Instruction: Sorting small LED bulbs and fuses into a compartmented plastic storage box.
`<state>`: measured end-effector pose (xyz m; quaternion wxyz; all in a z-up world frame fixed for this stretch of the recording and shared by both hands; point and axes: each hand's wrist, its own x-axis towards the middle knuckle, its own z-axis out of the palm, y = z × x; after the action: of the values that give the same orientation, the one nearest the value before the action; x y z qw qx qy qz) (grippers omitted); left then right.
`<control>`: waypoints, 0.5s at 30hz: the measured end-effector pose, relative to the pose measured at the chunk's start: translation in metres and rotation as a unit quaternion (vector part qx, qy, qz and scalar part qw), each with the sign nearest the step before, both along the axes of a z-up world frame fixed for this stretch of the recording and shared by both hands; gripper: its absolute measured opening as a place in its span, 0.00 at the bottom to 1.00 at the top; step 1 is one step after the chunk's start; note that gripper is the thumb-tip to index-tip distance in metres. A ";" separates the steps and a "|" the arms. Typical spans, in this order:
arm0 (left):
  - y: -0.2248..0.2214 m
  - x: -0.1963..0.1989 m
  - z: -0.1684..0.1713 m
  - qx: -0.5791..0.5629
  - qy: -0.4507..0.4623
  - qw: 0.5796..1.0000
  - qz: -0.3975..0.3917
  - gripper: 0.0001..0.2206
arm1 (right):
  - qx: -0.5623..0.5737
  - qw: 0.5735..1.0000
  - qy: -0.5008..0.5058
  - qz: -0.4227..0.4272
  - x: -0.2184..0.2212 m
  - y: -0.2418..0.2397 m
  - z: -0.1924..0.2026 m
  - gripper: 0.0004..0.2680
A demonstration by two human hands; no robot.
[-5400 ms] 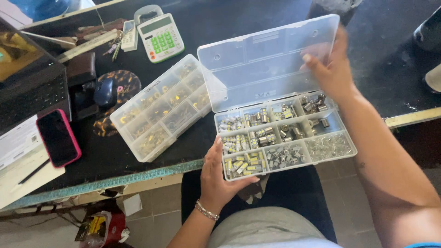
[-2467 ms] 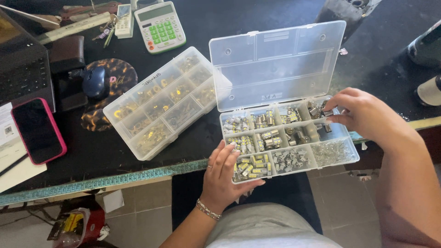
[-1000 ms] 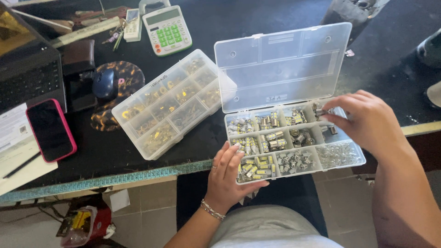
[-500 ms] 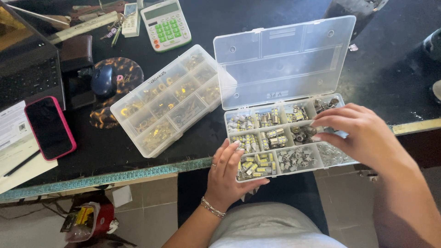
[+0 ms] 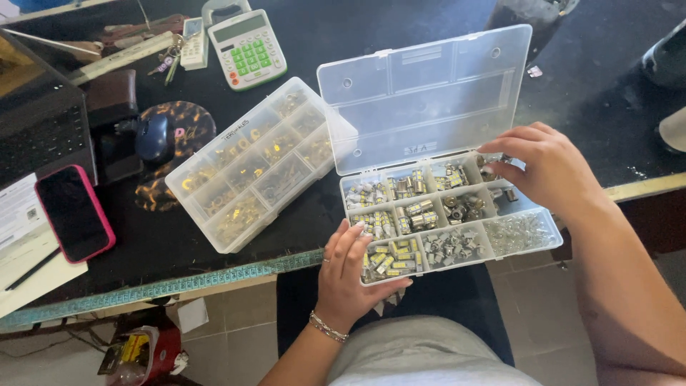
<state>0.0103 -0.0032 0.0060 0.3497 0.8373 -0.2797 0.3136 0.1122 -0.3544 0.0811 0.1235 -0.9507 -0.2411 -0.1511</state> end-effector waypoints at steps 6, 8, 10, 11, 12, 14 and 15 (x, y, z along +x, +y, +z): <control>0.000 0.000 0.001 -0.003 -0.002 1.000 0.002 0.36 | -0.031 0.996 -0.009 -0.086 -0.007 0.008 -0.005 0.10; 0.000 0.001 0.000 -0.001 0.000 1.000 0.003 0.36 | -0.033 0.997 -0.011 -0.070 -0.006 0.010 -0.006 0.09; 0.000 0.000 -0.002 0.003 0.002 1.000 0.002 0.36 | -0.034 0.998 -0.012 -0.057 -0.009 0.010 -0.004 0.08; 0.000 0.000 -0.002 0.003 0.001 1.000 0.002 0.36 | -0.046 0.997 -0.035 -0.056 -0.010 0.010 -0.001 0.07; 0.001 0.000 -0.002 0.004 -0.001 1.000 0.001 0.36 | -0.059 0.995 -0.059 -0.055 -0.011 0.010 0.002 0.07; 0.000 0.001 -0.001 0.005 -0.003 1.000 0.002 0.36 | 0.010 0.998 -0.061 -0.025 -0.024 0.014 0.019 0.07; 0.000 0.000 -0.001 0.005 -0.004 1.000 0.005 0.36 | 0.079 0.995 -0.062 0.008 -0.030 0.016 0.028 0.07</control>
<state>0.0107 -0.0031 0.0047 0.3430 0.8392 -0.2783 0.3172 0.0824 -0.3382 0.1092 0.1847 -0.9247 -0.2432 -0.2273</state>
